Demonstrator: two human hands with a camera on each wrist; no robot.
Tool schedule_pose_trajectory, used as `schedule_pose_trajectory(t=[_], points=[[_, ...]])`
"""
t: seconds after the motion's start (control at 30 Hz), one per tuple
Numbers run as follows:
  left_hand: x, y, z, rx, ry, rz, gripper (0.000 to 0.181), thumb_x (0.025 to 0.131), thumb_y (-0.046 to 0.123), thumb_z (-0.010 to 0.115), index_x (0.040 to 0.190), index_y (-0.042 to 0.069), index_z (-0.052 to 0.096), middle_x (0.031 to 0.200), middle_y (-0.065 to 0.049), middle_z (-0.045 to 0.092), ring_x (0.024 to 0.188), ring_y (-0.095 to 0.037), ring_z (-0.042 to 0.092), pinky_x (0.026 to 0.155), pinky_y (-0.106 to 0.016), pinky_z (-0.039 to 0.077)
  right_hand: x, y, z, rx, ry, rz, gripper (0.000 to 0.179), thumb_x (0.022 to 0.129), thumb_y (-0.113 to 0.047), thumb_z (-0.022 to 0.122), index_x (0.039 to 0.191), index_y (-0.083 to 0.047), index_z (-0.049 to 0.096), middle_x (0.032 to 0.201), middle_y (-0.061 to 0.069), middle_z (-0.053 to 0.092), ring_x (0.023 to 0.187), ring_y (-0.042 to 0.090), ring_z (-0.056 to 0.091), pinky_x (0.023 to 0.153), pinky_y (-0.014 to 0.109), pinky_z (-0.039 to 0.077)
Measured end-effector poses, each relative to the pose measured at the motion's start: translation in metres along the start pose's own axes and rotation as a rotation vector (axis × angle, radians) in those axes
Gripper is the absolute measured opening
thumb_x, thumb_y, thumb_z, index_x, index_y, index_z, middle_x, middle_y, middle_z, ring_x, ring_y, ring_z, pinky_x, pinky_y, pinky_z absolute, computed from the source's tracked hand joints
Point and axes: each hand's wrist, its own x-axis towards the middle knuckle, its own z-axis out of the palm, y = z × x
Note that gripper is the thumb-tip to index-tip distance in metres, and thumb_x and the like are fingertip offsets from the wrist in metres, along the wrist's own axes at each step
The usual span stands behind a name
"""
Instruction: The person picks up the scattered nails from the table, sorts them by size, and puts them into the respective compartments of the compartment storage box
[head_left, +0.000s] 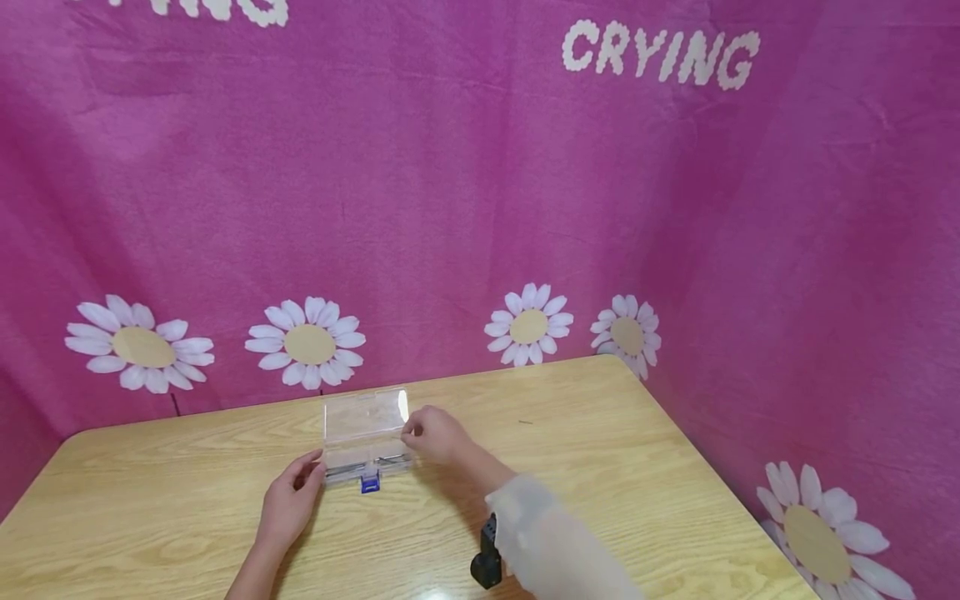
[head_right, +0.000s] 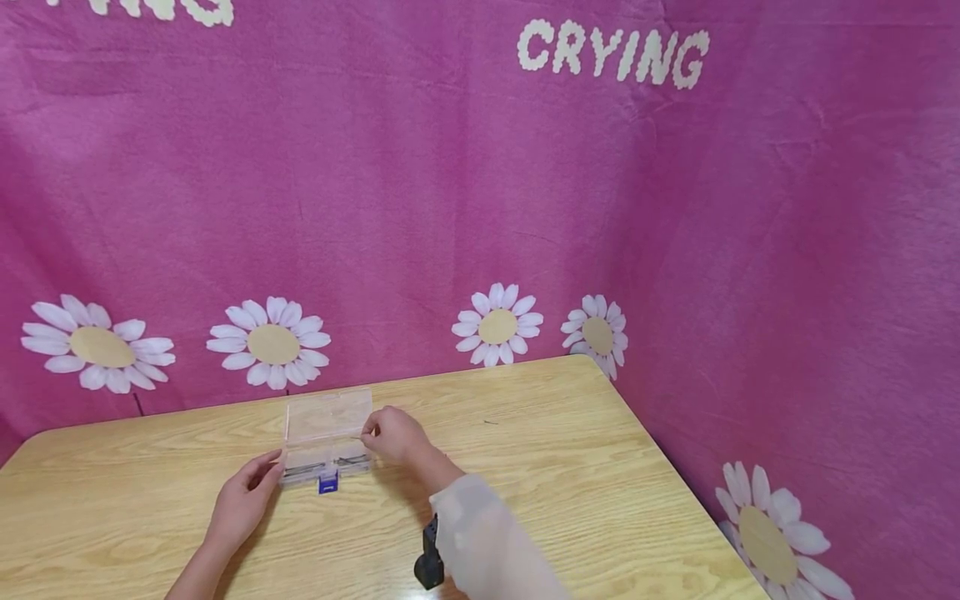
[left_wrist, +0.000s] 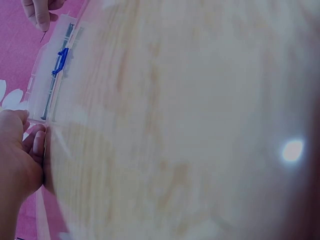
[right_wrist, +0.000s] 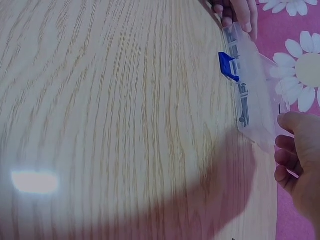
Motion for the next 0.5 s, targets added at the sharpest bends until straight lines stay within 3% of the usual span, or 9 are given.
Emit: schedule_pose_trajectory(t=[0.5], points=[[0.0029,-0.0024,0.0009,-0.002,0.015,-0.001,0.04,0.097,0.029,0.049,0.131,0.008,0.053,0.114,-0.013,0.063,0.09,-0.013,0.049,0.078,-0.025,0.039,0.0034,-0.0078,0.008,-0.037,0.026,0.034,0.014,0.087,-0.016,0.062,0.089,-0.007,0.072,0.076,-0.001,0.062,0.067,0.003,0.046,0.063,0.016,0.04]])
